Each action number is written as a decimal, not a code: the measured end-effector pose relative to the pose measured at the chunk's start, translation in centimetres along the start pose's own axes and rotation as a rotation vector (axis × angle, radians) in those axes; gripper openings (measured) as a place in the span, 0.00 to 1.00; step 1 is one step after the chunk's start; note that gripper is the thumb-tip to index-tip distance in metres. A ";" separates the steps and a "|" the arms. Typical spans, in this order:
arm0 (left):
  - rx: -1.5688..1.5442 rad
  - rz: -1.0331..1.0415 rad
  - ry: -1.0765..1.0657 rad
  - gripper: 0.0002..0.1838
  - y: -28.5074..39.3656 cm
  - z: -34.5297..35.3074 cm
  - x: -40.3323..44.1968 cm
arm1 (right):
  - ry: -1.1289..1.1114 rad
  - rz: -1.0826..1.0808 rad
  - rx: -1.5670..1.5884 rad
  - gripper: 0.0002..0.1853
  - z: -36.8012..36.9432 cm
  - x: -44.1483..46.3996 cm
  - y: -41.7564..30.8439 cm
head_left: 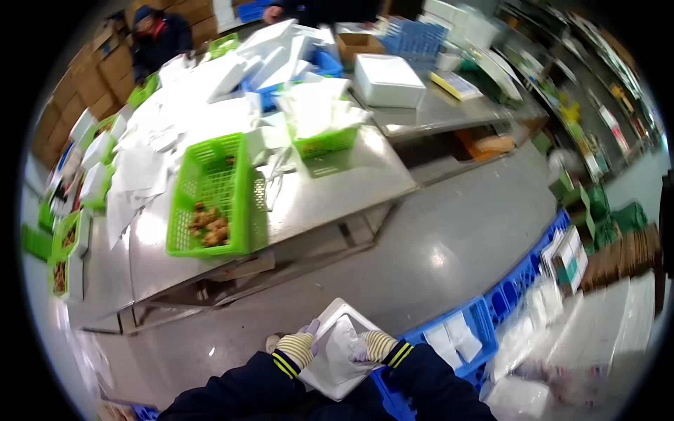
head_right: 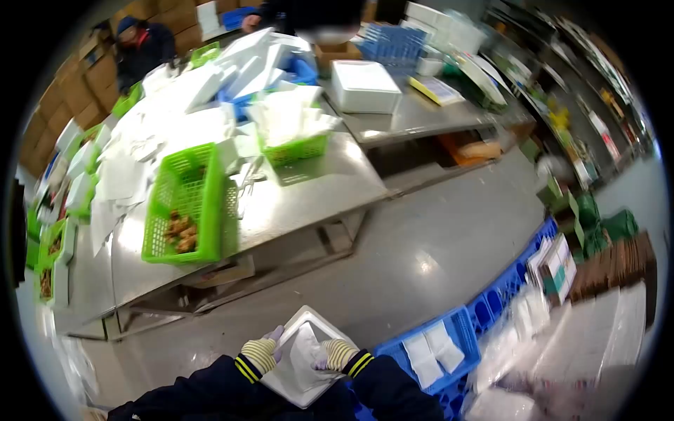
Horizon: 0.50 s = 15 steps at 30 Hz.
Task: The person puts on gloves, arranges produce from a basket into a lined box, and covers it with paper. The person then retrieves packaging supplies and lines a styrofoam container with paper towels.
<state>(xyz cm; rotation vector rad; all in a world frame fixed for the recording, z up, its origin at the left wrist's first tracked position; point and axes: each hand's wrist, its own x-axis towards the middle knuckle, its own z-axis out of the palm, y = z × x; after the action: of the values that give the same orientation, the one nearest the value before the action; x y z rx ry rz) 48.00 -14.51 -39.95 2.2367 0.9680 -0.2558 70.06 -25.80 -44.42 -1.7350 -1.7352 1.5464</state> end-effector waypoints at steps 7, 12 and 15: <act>-0.190 -0.342 0.092 0.27 -17.5 -3.2 -15.3 | -0.430 -0.195 -0.098 0.23 7.8 14.6 -17.5; -0.387 -0.636 0.409 0.35 -23.0 -10.4 -26.5 | -0.376 -0.245 -0.294 0.36 12.6 23.8 -32.0; -0.335 -0.639 0.730 0.35 -27.6 -13.8 -30.6 | -0.152 -0.489 -0.414 0.37 14.0 25.6 -41.0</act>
<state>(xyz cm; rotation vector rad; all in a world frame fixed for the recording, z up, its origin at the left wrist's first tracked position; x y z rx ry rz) 5.83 -9.34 -30.73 1.6539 1.9381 0.4590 28.76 -0.43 -30.95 -1.2119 -2.4627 1.1860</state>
